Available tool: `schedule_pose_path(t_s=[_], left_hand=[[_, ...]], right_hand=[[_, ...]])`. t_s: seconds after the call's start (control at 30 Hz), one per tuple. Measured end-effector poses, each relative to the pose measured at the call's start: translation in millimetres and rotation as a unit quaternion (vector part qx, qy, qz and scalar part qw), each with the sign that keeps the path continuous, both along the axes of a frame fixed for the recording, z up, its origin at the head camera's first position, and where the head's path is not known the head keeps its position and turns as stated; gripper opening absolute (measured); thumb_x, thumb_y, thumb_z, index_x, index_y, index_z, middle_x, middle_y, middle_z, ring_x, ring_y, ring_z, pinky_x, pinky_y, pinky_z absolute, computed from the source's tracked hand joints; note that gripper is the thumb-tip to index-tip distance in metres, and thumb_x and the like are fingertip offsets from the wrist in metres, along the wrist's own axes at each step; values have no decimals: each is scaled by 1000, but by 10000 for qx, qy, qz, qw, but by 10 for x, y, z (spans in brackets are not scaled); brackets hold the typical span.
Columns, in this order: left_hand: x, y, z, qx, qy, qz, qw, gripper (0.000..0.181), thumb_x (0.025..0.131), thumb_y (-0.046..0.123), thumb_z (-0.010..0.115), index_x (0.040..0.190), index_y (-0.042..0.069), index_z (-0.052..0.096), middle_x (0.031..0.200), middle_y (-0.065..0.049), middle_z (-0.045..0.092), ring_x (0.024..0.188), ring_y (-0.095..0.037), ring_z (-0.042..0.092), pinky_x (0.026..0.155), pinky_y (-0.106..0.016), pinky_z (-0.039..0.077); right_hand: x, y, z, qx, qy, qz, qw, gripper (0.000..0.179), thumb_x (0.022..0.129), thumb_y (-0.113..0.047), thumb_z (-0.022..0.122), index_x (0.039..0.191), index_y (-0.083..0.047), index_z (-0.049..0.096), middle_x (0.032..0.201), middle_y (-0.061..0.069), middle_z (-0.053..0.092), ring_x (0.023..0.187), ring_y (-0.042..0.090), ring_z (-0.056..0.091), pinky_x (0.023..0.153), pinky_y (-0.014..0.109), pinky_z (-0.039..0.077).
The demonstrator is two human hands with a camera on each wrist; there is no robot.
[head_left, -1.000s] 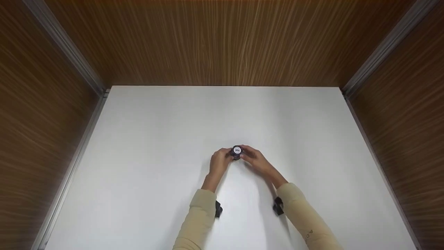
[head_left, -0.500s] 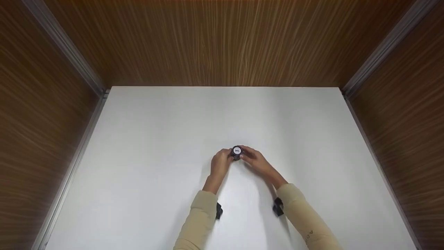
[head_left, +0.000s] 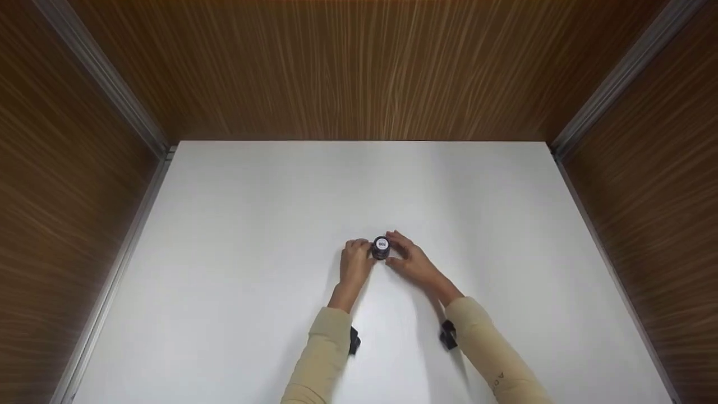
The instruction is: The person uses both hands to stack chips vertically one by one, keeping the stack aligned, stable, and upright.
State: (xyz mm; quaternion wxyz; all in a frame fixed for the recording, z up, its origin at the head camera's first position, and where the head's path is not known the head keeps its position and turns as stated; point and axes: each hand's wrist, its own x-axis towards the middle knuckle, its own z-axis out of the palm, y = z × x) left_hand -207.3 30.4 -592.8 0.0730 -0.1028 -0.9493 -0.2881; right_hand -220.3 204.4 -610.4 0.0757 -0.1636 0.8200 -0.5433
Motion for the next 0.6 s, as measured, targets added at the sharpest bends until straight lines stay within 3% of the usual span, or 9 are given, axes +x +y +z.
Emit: schedule_pose_path(t_s=[0.23,0.6], left_hand=[[-42,-25,-59,-92,185,32,9998,27,71,19,78,93,6,70,107,-9,62,110,-29,49,95,-38,39],[-60,-21,-66,103,362,27,9993,25,70,18,78,89,4,70,108,-10,61,112,-31,48,97,-37,37]], right_hand=[[-24,-37,-38,236,510,-133,9983,41,78,4,67,117,8,56,139,17,38,134,31,21,110,41,16],[-21,-94,-43,173,322,-557,9978,39,77,5,67,115,9,57,136,16,43,133,28,24,109,36,18]])
